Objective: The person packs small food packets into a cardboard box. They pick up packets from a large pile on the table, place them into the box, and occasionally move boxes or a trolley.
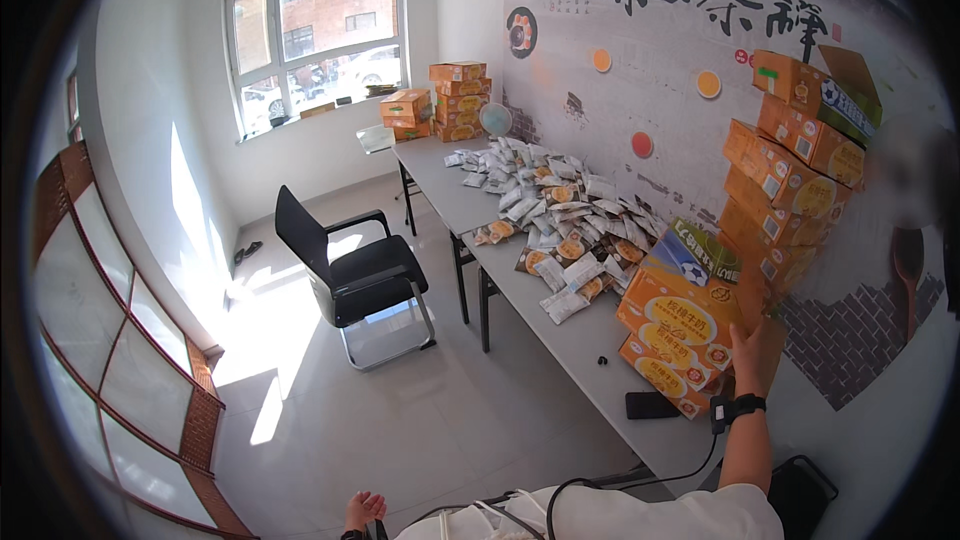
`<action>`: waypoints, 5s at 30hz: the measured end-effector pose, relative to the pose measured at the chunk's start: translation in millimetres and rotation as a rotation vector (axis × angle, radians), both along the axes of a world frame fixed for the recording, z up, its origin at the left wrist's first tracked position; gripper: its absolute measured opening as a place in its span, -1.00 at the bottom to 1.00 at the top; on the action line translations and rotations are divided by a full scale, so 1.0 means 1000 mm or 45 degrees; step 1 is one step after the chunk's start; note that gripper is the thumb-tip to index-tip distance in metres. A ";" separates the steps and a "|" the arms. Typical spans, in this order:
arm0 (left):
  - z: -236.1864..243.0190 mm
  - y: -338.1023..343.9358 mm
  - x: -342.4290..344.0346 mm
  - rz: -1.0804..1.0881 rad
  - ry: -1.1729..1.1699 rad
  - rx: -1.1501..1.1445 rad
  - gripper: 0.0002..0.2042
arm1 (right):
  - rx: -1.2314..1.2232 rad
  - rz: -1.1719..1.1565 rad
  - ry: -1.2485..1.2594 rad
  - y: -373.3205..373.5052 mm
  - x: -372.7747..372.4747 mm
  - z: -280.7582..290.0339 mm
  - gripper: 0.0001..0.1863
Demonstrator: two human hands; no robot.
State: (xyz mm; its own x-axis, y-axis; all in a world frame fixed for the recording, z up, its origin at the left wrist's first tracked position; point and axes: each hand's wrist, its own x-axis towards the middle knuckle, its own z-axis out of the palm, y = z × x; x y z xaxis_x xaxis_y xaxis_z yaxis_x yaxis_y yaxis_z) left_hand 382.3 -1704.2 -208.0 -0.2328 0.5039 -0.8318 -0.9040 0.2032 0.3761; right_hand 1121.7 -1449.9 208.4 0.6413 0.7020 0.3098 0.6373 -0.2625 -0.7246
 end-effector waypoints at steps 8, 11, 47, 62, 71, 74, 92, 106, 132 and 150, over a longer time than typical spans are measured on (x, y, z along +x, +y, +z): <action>0.069 0.167 0.017 -0.305 0.109 0.096 -0.60 | -0.321 -0.234 -0.022 0.019 0.004 0.013 -0.50; 0.067 0.218 0.021 -0.487 0.078 0.035 -0.61 | -0.086 -0.398 -0.027 0.028 0.075 -0.041 -0.52; 0.242 0.601 -0.152 -0.804 1.068 0.972 -0.62 | -0.047 0.820 0.542 0.357 -0.442 -0.047 -0.34; 0.266 0.573 -0.154 -1.150 2.108 0.299 -0.70 | -0.297 1.244 0.090 0.403 -0.566 -0.064 -0.53; 0.267 0.601 -0.114 -1.250 2.079 0.324 -0.66 | -0.206 1.190 0.242 0.414 -0.521 -0.095 -0.51; 0.273 0.609 -0.103 -1.221 2.117 0.339 -0.65 | -0.225 1.138 0.324 0.414 -0.510 -0.101 -0.50; 0.368 0.594 -0.073 -1.029 2.153 0.723 -0.72 | -0.232 0.893 0.909 0.498 -0.486 -0.177 -0.48; 0.263 0.579 -0.107 -0.892 1.663 0.393 -0.57 | -0.117 1.030 1.224 0.493 -0.548 -0.122 -0.38; 0.117 0.556 -0.092 -1.487 1.495 0.518 -0.32 | 0.147 1.631 0.245 0.406 -0.567 -0.117 -0.68; 0.121 0.561 -0.061 -1.319 0.736 0.039 -0.13 | -0.225 1.671 0.070 0.393 -0.578 -0.094 -0.59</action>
State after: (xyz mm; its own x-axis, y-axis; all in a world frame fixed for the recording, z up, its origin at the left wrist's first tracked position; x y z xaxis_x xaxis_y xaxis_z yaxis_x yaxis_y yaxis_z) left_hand 321.6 -1143.2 -87.4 -0.0395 0.6910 -0.7218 -0.0083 0.7221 0.6917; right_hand 543.7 -1056.8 113.9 -0.5314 0.8345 0.1460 0.4599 0.4289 -0.7775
